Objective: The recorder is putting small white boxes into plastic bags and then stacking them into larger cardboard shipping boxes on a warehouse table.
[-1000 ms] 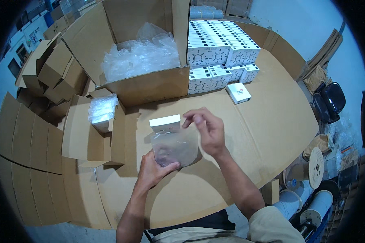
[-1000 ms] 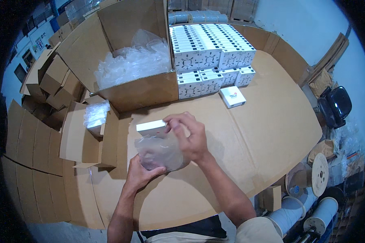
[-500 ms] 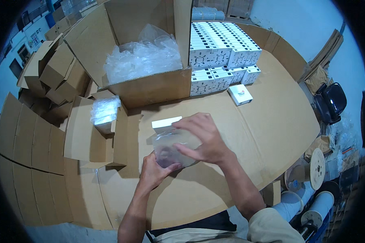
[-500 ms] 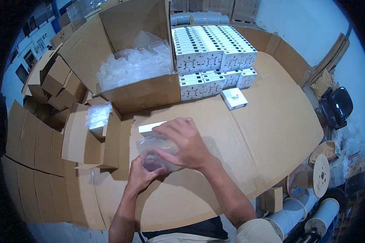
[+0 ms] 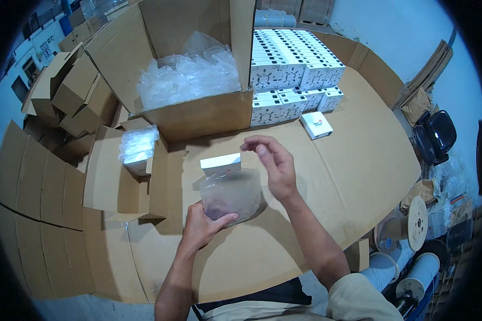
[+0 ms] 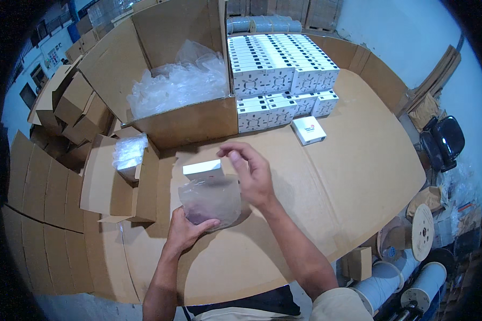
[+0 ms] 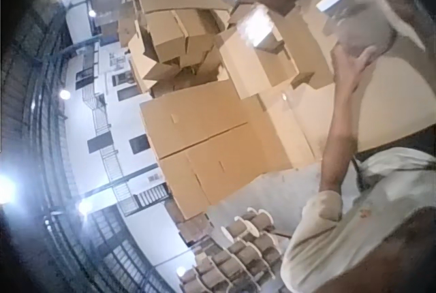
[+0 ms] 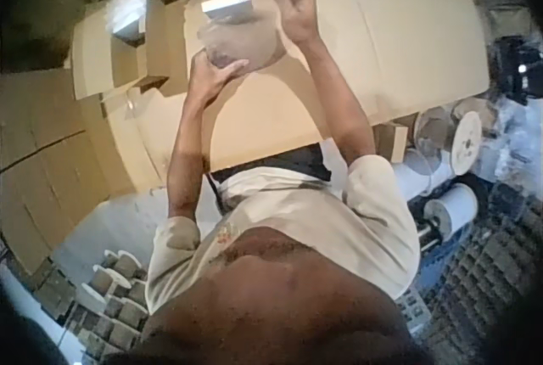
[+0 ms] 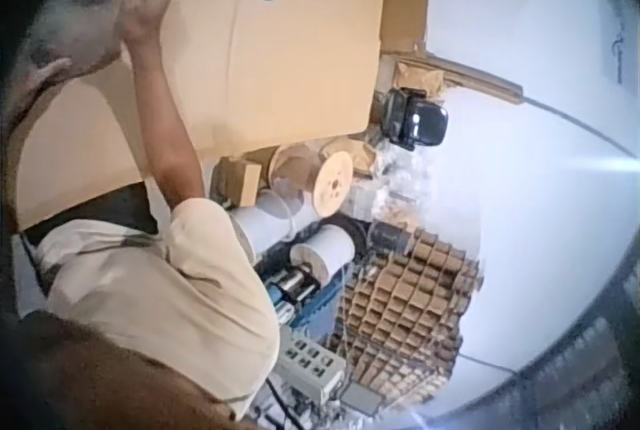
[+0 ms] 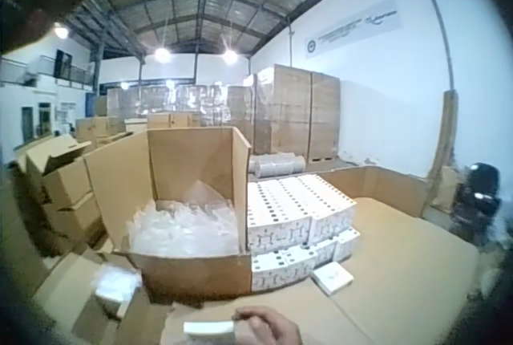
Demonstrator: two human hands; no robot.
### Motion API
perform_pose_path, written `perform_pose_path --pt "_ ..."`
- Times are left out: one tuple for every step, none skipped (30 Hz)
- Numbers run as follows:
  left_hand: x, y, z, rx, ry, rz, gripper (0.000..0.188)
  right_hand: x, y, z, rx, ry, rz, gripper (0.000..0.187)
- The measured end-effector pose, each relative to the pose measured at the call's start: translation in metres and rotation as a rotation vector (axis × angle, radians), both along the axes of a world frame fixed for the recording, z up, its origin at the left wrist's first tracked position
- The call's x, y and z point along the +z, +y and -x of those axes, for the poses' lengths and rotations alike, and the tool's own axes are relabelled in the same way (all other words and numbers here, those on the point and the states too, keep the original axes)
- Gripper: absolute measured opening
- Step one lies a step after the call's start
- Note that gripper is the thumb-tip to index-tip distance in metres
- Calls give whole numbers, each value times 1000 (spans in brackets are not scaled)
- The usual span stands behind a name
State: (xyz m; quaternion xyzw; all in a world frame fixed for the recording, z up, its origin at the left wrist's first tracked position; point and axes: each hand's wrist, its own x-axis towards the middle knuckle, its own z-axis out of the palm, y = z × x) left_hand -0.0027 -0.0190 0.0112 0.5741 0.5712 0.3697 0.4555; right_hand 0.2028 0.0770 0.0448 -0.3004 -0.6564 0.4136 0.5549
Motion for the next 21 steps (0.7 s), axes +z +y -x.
perform_pose_path --pt "0 0 1 1 26 -3 41 -6 6 -3 -1 58 93 28" --pt "0 0 1 2 53 -5 40 -12 11 -6 -2 117 185 28" --pt "2 -1 2 3 52 -6 40 -17 15 -9 32 60 176 29" --pt "6 -1 2 6 48 41 40 -23 17 -10 32 59 175 29" --pt "8 -1 2 8 43 89 39 -27 18 -11 90 32 212 30" --pt "7 -2 3 10 43 88 39 -29 18 -10 150 4 248 31" --pt "5 -2 4 22 21 80 39 -30 19 -9 151 5 247 31" --pt "4 -2 4 35 -1 73 38 -31 19 -6 201 -12 219 34" --pt "4 -2 4 33 -1 73 38 -33 19 -4 248 -30 192 38" --pt "4 -2 3 30 15 39 39 -35 19 -2 246 -30 192 38" --pt "5 -1 3 26 30 6 39 -38 18 0 268 -21 276 37" --pt "3 -2 3 27 31 7 39 -39 18 2 294 -12 359 36" --pt "-1 -1 4 32 11 14 39 -40 17 3 295 -11 360 36" --pt "-2 -2 5 38 -8 22 40 -40 17 4 282 41 350 35" --pt "-1 -1 4 37 -9 22 40 -40 17 3 268 93 340 35" --pt "3 -1 3 39 -21 41 40 -40 18 1 266 93 340 35" --pt "5 -1 2 41 -34 60 41 -40 20 -3 240 70 327 34" --pt "4 -1 2 42 -35 60 41 -39 21 -7 215 46 314 33" --pt "3 -1 3 47 -27 43 40 -38 20 -10 215 46 315 33" --pt "2 -1 4 53 -19 25 40 -37 19 -13 186 27 313 33" --pt "0 -1 4 52 -20 26 40 -35 17 -15 155 8 312 32"
